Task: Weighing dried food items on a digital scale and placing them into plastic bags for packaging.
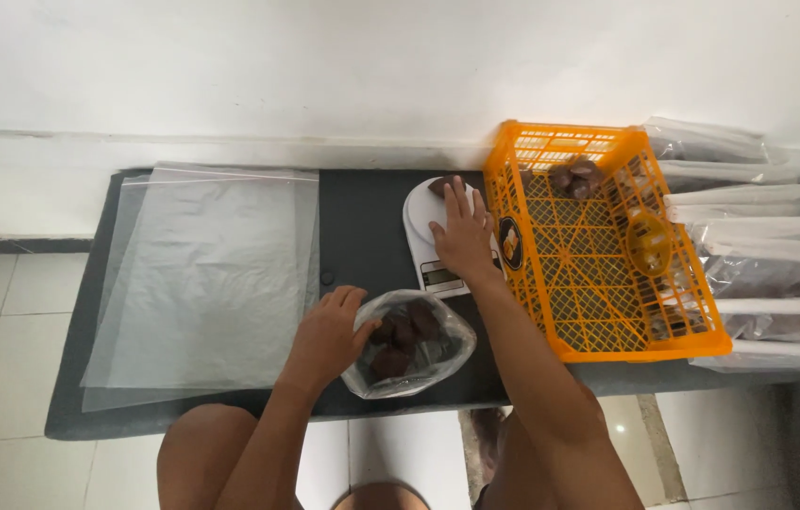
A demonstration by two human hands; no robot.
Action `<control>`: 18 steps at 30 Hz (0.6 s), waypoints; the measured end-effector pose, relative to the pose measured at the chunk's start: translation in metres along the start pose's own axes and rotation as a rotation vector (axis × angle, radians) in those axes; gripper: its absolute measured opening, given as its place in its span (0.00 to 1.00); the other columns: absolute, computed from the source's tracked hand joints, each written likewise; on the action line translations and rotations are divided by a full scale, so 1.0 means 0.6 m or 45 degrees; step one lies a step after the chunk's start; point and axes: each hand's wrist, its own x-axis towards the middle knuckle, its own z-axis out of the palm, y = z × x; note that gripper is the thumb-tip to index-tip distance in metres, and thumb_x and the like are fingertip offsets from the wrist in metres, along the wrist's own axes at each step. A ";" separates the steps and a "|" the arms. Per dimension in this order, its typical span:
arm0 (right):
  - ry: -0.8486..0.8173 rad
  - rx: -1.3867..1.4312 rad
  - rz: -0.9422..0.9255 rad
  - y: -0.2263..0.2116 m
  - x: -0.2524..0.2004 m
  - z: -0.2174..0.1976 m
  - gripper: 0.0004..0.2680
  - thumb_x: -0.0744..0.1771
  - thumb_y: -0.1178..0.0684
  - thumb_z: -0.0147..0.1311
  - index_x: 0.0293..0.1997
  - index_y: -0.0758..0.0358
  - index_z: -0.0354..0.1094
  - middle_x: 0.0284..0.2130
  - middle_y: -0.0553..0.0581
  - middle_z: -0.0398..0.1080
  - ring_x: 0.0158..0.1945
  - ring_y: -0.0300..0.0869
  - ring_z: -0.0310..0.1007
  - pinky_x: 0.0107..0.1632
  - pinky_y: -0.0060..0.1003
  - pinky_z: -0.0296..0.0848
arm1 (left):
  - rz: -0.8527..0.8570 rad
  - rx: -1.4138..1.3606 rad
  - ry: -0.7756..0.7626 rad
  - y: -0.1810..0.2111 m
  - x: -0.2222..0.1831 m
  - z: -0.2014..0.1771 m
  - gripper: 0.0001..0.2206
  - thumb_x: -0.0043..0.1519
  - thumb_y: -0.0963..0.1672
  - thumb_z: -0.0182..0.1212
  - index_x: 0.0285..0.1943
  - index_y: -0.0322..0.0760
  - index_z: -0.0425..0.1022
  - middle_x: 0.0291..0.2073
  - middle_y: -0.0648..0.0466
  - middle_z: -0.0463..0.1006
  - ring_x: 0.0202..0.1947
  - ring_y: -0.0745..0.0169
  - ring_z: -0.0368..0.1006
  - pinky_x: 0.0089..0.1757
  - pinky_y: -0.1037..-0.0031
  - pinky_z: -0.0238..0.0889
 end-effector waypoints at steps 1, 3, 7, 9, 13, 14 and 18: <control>0.003 -0.001 -0.002 0.005 0.004 0.006 0.26 0.70 0.48 0.49 0.79 0.57 0.43 0.79 0.57 0.36 0.78 0.64 0.34 0.71 0.69 0.42 | 0.001 0.000 0.003 0.002 -0.001 -0.002 0.21 0.69 0.52 0.54 0.65 0.37 0.68 0.55 0.48 0.71 0.57 0.48 0.74 0.52 0.61 0.71; 0.006 0.013 -0.006 0.015 0.009 0.019 0.25 0.71 0.46 0.48 0.79 0.55 0.44 0.79 0.53 0.37 0.78 0.63 0.33 0.70 0.73 0.40 | 0.024 -0.005 0.014 0.006 -0.005 -0.005 0.20 0.70 0.52 0.54 0.63 0.35 0.70 0.54 0.46 0.72 0.56 0.47 0.75 0.51 0.62 0.71; 0.363 -0.227 -0.056 0.039 0.022 0.047 0.22 0.67 0.42 0.57 0.69 0.50 0.57 0.59 0.56 0.53 0.66 0.56 0.51 0.62 0.64 0.57 | 0.016 -0.004 0.011 0.009 -0.013 -0.006 0.20 0.70 0.52 0.54 0.63 0.35 0.70 0.53 0.46 0.72 0.55 0.47 0.75 0.51 0.62 0.72; 0.361 -0.190 -0.111 0.041 0.016 0.041 0.22 0.64 0.49 0.61 0.66 0.54 0.63 0.61 0.59 0.52 0.64 0.59 0.53 0.62 0.62 0.59 | -0.003 0.002 0.007 0.011 -0.016 -0.009 0.20 0.68 0.51 0.56 0.62 0.35 0.70 0.53 0.46 0.72 0.56 0.45 0.75 0.51 0.61 0.72; 0.217 -0.300 -0.073 0.067 0.016 0.073 0.13 0.65 0.53 0.58 0.54 0.53 0.71 0.54 0.55 0.57 0.58 0.54 0.60 0.52 0.53 0.67 | -0.015 -0.010 -0.008 0.011 -0.018 -0.007 0.21 0.67 0.51 0.57 0.63 0.36 0.69 0.54 0.47 0.72 0.57 0.46 0.75 0.51 0.61 0.72; 0.185 -0.237 -0.066 0.055 0.007 0.061 0.11 0.66 0.54 0.55 0.54 0.55 0.70 0.50 0.56 0.59 0.55 0.54 0.63 0.50 0.52 0.70 | -0.019 -0.019 -0.002 0.010 -0.019 -0.005 0.20 0.67 0.51 0.57 0.64 0.36 0.69 0.55 0.47 0.72 0.57 0.46 0.74 0.52 0.61 0.71; 0.309 0.178 -0.181 0.019 -0.007 0.029 0.06 0.70 0.56 0.44 0.48 0.61 0.67 0.37 0.59 0.64 0.39 0.58 0.74 0.41 0.49 0.72 | -0.022 -0.041 0.003 0.008 -0.015 -0.008 0.20 0.67 0.50 0.57 0.64 0.37 0.68 0.55 0.46 0.71 0.58 0.44 0.74 0.53 0.59 0.71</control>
